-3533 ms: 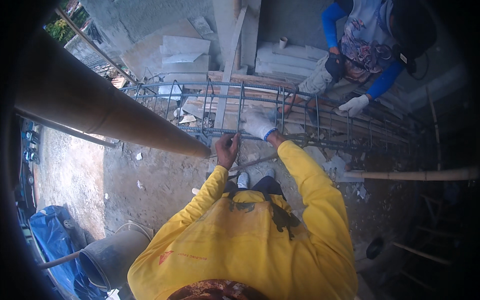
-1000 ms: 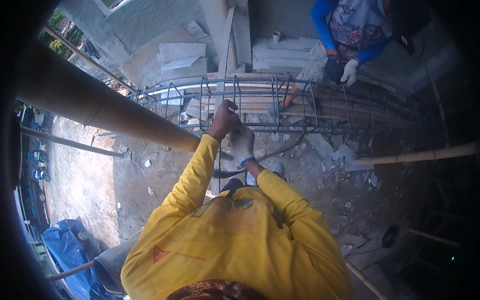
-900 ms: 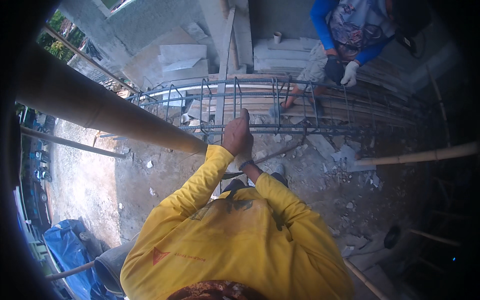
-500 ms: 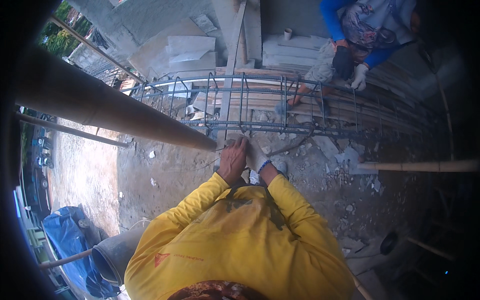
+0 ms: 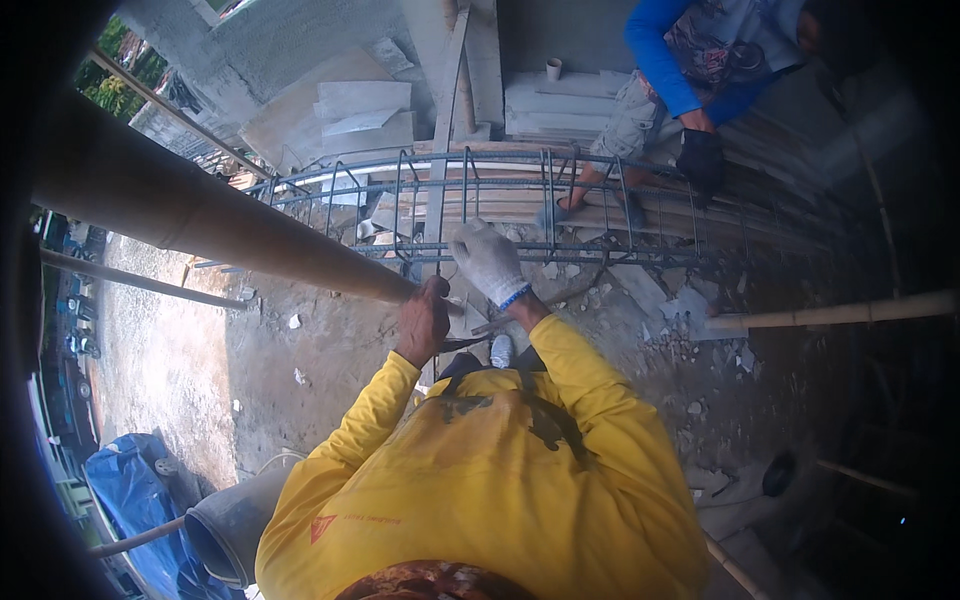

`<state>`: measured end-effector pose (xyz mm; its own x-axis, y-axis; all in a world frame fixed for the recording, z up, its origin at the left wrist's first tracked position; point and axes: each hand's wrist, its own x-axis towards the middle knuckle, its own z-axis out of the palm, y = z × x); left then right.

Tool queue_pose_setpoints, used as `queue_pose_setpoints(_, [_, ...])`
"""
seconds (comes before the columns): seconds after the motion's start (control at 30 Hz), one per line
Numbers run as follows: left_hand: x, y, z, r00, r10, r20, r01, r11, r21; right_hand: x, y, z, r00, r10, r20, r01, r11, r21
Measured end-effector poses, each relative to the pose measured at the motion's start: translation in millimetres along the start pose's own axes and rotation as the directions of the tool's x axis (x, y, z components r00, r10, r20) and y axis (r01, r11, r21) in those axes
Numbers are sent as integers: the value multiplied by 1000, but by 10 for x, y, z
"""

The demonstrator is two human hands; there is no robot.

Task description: The person uses pliers to twist and secure wire ties around the intersections of a steel rebar cage. They repeatedly position the wire, wrap it around the bars, and twist it tight to fasten the structure.

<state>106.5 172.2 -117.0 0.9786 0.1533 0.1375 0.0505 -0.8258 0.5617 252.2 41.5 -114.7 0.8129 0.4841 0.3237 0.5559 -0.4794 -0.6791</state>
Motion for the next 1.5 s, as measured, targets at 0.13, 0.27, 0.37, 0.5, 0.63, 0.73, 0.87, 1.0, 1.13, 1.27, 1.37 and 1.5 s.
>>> queue_pose_setpoints(0.13, [69, -161, -119, 997, 50, -54, -50, 999, 2, -152, -118, 58, 967, 125, -221, -87, 981, 174])
queue_pose_setpoints(0.27, [79, -239, -222, 1000, -13, -24, 13, 1000, 23, -439, -93, -110, 956, 243, -163, -212, 959, 187])
queue_pose_setpoints(0.37, [-6, -292, -347, 996, 39, -86, -36, 998, 43, -887, 246, -351, 850, 295, -436, -261, 955, 138])
queue_pose_setpoints(0.5, [-120, -364, -461, 997, 54, -64, -49, 996, 78, -1336, 1060, -570, 620, 407, -671, -547, 837, 2])
queue_pose_setpoints(0.63, [-169, -386, -497, 987, 114, -118, -106, 992, 74, -1419, 1625, -617, 703, 505, -501, -623, 777, -91])
queue_pose_setpoints(0.73, [-245, -338, -546, 980, 126, -155, -110, 988, 110, -1335, 1752, -662, 724, 514, -460, -528, 842, 110])
queue_pose_setpoints(0.87, [-372, -226, -690, 967, 142, -212, -97, 974, 207, -1266, 1565, -843, 770, 382, -511, -413, 909, 58])
queue_pose_setpoints(1.0, [-456, -135, -810, 957, 156, -245, -91, 963, 254, -1293, 1030, -1321, 789, 304, -534, -281, 951, 127])
queue_pose_setpoints(1.13, [-568, -84, -797, 966, 110, -236, -48, 967, 250, -1334, 306, -2106, 779, 245, -576, -118, 961, 249])
queue_pose_setpoints(1.27, [-686, -48, -739, 958, 89, -274, -28, 975, 221, -1478, -255, -2658, 851, 308, -426, 201, 557, 806])
queue_pose_setpoints(1.37, [-727, -33, -716, 961, 47, -273, 2, 984, 177, -1802, -409, -2629, 852, 523, 31, -73, 59, 996])
queue_pose_setpoints(1.5, [-714, -45, -718, 960, 43, -276, -1, 989, 150, -2406, -413, -2030, 705, 595, 386, -486, 8, 874])
